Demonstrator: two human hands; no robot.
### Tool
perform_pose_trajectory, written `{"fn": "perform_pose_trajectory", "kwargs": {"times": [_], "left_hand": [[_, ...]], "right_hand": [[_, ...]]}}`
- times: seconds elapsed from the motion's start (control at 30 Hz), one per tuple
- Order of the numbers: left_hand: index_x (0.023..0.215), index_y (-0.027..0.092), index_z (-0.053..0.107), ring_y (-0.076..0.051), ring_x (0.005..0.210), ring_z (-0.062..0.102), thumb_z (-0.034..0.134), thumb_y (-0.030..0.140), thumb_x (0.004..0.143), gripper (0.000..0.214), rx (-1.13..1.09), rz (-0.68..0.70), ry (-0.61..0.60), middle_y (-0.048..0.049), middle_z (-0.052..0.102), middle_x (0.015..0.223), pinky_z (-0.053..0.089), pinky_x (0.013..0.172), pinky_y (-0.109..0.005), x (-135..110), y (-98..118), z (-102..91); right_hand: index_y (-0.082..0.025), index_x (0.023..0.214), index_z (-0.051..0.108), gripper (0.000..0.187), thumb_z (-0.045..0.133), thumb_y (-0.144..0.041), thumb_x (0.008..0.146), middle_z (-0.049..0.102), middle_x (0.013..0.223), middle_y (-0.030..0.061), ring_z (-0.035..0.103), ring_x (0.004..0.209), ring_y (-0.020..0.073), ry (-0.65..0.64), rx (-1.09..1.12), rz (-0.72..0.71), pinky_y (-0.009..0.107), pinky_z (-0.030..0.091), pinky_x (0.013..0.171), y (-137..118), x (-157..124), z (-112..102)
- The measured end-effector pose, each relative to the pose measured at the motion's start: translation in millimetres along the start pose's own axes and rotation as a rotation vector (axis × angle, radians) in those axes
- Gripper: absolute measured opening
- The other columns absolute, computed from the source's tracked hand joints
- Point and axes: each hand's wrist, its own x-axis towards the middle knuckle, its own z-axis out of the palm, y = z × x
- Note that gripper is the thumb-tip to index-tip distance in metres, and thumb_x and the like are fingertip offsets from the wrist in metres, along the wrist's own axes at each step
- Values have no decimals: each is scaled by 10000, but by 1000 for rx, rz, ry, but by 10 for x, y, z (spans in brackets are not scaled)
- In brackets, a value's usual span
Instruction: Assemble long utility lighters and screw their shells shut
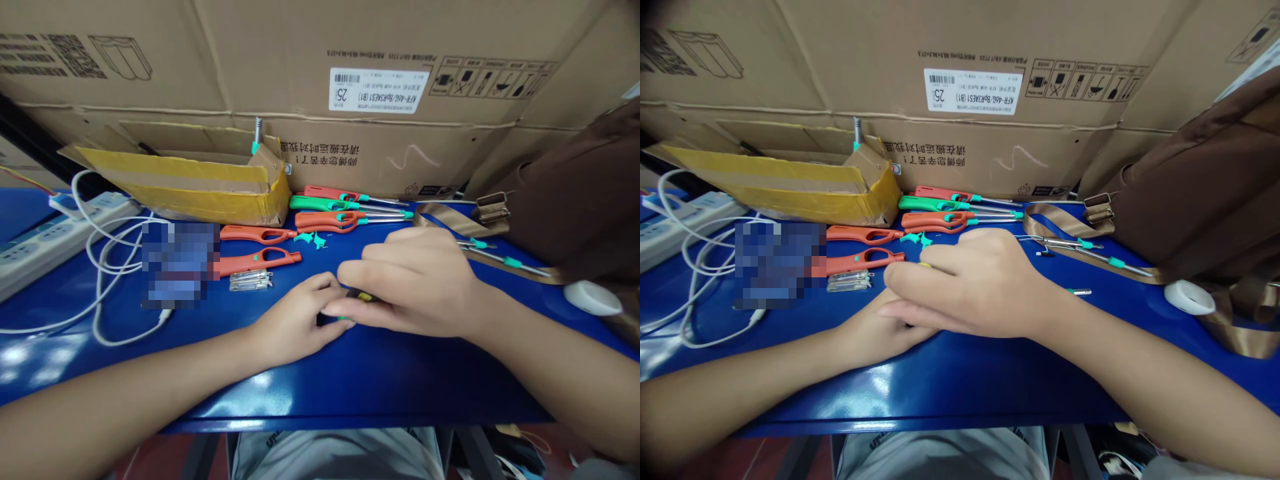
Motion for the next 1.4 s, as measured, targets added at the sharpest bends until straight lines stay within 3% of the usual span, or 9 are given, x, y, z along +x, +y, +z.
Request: {"fn": "perform_pose_trajectory", "kwargs": {"times": [0.2,0.3,0.4,0.6,0.8,1.0,1.13,1.23,1.4], "left_hand": [[1119,180,677,-268,1120,651,675,258,921,212,-45,12,-15,-87,688,1154,551,982,-422,6,9,-14],[1198,200,673,-264,1115,653,659,234,921,279,-52,22,-14,-79,686,1148,557,982,-419,8,9,-19],[1185,204,680,-263,1129,649,650,250,937,254,-53,-4,-28,-72,679,1078,561,985,-403,7,1,-13],[1150,185,668,-260,1164,649,676,255,931,230,-67,6,-15,-91,692,1227,550,994,-401,2,10,-10],[1039,194,704,-230,1034,676,685,269,932,132,-35,-17,-18,-61,703,1079,565,909,-366,-10,-7,-4],[1105,179,684,-238,1075,663,716,275,913,217,-57,-6,5,-78,682,1144,553,959,-375,-9,-21,4],[1052,183,694,-235,1037,658,657,243,928,143,-36,9,-14,-61,680,1071,558,944,-367,-3,13,-24],[935,179,700,-207,906,652,611,212,924,96,-4,-4,-30,-41,660,953,572,863,-339,5,41,-50],[1121,186,689,-243,1073,662,647,232,926,205,-46,-4,-15,-73,688,1151,568,930,-367,12,46,-43]], "right_hand": [[-145,1335,570,334,440,-180,1030,709,1278,73,663,1129,140,-193,464,20,260,479,858,-17,35,-135],[-194,1126,663,177,544,-285,1033,760,1026,6,688,873,128,-165,326,20,255,450,703,-33,46,-153],[-206,885,651,287,562,-437,1030,726,772,-26,612,623,132,-79,51,9,293,350,567,-43,44,-140],[-157,1357,540,339,428,-230,1045,701,1331,80,669,1136,171,-230,345,45,288,482,840,-65,50,-179],[-203,881,635,277,548,-419,1031,707,710,-26,608,594,148,-38,0,54,304,330,568,-47,32,-81],[-133,1312,539,298,443,-228,1047,709,1256,95,675,1047,163,-158,370,78,274,466,827,-18,40,-95],[-211,1031,602,88,533,-266,1031,740,955,-18,638,767,119,-115,313,20,265,407,671,-59,37,-56],[-221,880,589,220,523,-349,1046,661,713,-47,504,562,133,-40,105,-41,309,297,559,-100,43,-31],[-185,1104,600,197,434,-264,1035,738,1003,28,638,769,162,-206,236,58,305,376,621,-136,52,-114]]}}
